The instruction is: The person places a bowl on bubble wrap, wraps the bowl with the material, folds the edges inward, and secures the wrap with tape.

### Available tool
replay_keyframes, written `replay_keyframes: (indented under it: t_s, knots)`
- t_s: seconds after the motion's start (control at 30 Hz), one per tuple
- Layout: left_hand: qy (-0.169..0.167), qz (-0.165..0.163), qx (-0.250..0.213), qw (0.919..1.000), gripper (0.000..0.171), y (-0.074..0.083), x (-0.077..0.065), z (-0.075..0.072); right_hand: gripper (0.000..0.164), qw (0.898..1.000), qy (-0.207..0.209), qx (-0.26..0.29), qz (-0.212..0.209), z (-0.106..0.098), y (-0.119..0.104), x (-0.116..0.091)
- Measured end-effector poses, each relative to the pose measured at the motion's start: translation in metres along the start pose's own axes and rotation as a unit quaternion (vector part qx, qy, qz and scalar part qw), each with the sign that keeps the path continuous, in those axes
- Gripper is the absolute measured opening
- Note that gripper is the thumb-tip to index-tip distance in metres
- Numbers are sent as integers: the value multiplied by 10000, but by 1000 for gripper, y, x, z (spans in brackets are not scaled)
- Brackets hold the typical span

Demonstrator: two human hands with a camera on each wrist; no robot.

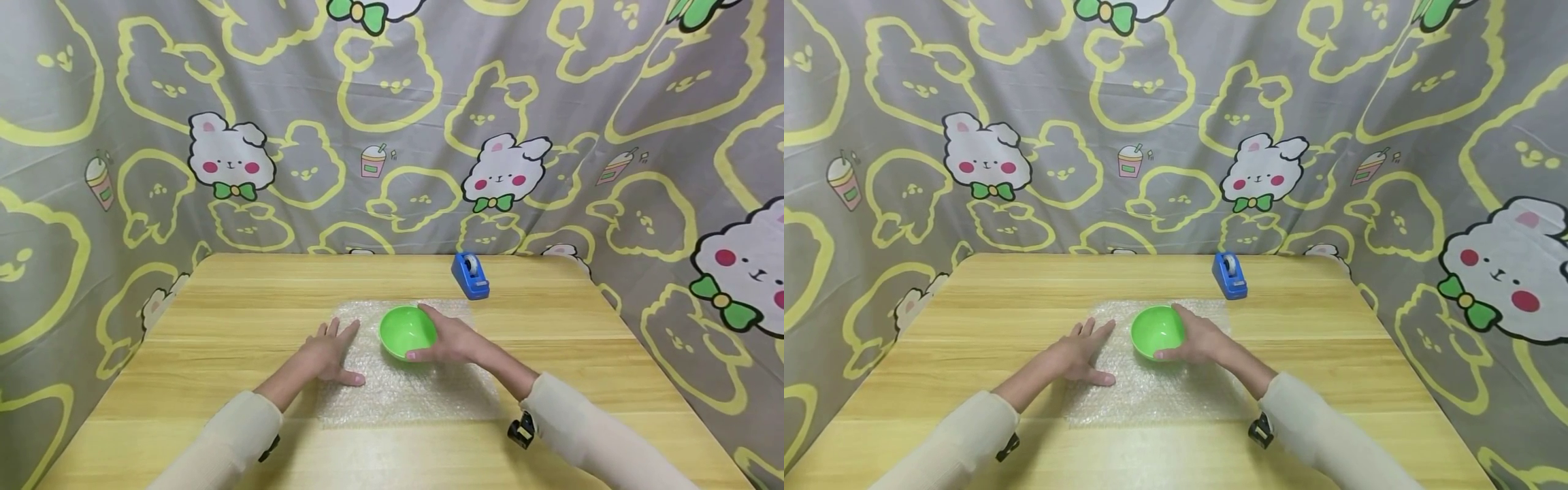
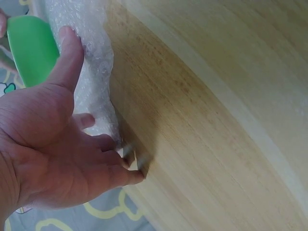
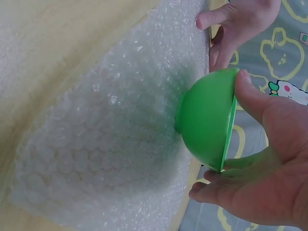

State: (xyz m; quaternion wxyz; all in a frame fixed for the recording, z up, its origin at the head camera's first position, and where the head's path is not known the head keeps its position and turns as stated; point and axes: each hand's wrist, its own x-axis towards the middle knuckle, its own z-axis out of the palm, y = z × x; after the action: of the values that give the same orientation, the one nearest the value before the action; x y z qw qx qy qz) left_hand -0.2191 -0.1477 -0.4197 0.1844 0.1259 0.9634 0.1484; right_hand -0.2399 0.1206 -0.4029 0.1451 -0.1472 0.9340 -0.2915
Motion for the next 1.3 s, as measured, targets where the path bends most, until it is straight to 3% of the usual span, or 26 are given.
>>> replay_keyframes:
  t_s: [0.4,1.3]
  knots:
    - [6,22,-31,10000,118,-1,0,1,110,9991,-309,-295,-41,-10,0,-2]
    - [20,104,-77,9999,116,-3,1,1,110,9999,79,12,-100,0,5,-2]
